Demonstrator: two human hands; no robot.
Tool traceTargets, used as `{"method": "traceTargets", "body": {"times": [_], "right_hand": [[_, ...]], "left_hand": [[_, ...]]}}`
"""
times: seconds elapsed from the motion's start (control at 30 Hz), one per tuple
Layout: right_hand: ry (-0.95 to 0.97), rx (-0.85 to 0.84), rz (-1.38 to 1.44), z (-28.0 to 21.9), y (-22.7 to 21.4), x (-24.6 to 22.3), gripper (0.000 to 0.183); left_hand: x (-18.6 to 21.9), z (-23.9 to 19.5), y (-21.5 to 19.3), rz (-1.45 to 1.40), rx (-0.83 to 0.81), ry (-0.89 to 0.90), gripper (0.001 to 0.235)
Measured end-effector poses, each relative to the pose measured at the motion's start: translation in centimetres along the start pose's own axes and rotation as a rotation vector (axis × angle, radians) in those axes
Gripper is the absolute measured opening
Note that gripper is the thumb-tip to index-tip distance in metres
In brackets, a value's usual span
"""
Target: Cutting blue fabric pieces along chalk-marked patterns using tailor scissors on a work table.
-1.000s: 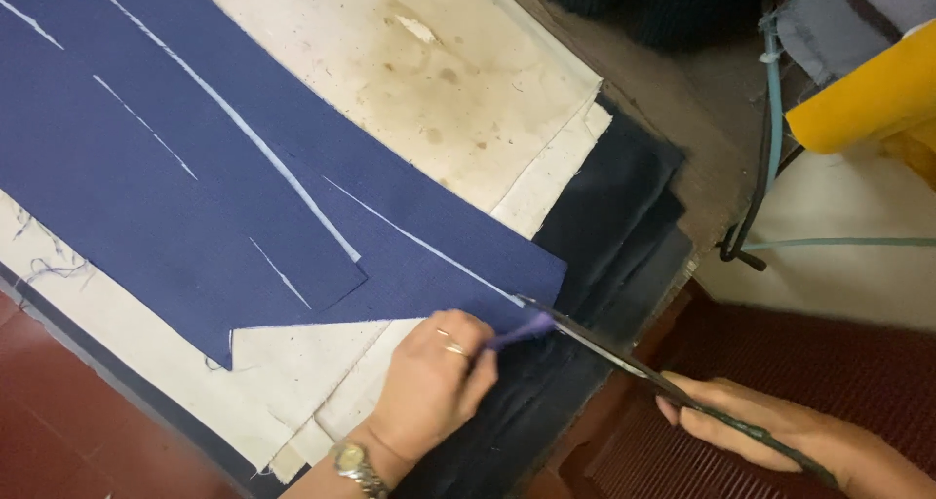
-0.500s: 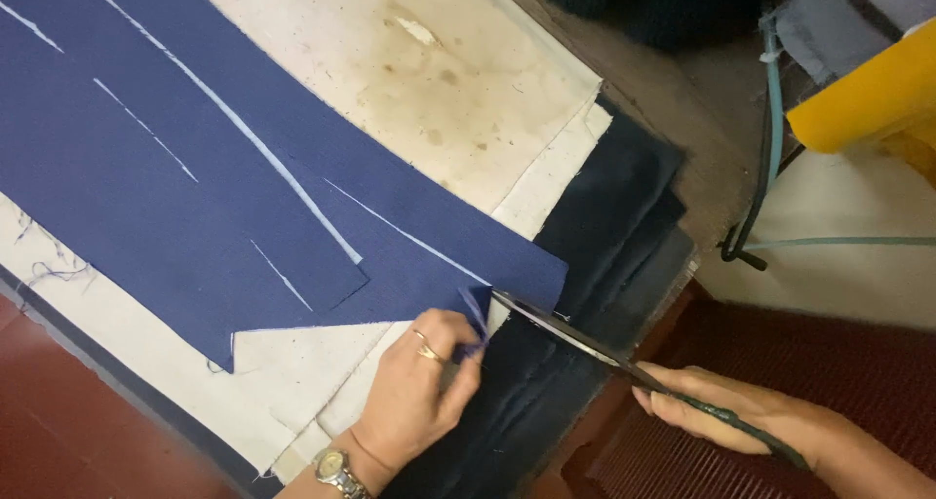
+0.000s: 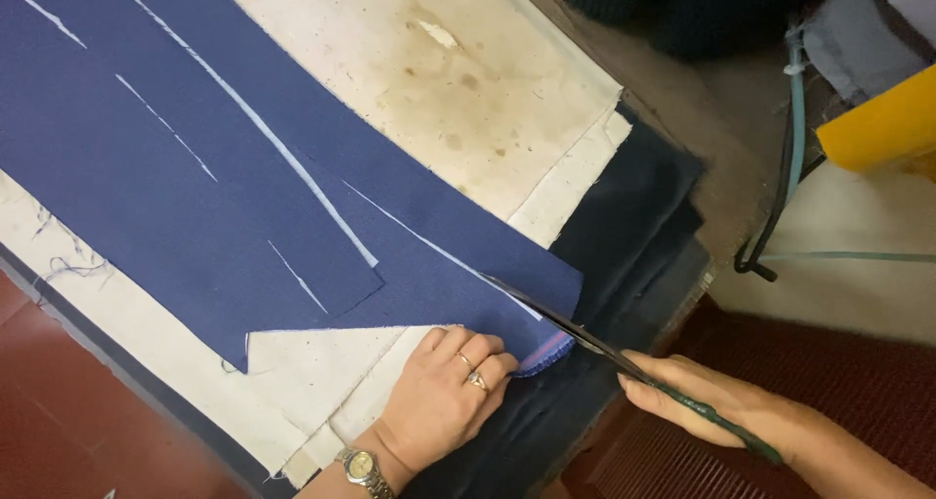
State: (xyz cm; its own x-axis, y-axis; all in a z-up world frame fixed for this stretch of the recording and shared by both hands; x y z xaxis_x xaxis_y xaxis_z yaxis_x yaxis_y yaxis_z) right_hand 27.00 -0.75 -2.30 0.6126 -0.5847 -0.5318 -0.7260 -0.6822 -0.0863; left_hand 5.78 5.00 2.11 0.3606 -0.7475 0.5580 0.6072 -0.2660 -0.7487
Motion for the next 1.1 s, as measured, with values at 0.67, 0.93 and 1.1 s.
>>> {"method": "traceTargets", "body": {"times": [0.67, 0.93, 1.1], "right_hand": [[0.254, -0.035, -0.025, -1.6, 0.2, 0.4, 0.043], [0.104, -0.041, 0.05, 0.1, 0.6, -1.9, 0.053], [0.069, 0.002, 0.033, 0.8, 0.6, -1.9, 0.035]], "left_hand": [[-4.2, -3.7, -2.6, -0.481, 0.258, -0.424, 0.01], [-2.6, -3.1, 0.0, -0.24, -0.016, -0.275, 0.018], [-2.1, -2.0, -1.0, -0.243, 0.006, -0.191, 0.015]]}}
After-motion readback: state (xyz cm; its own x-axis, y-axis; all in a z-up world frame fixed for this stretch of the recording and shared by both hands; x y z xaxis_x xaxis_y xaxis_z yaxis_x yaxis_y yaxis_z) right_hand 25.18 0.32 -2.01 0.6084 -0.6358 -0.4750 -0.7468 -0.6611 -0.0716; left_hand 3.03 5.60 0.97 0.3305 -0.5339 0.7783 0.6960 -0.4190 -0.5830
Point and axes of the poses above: each hand's wrist, its own z-axis towards the middle knuckle, its own y-axis out of the palm, x = y × z, the point moved 8 cm from there along z, towards the middle knuckle, and after that the axes turned 3 degrees about z, right-handed, at the moved point
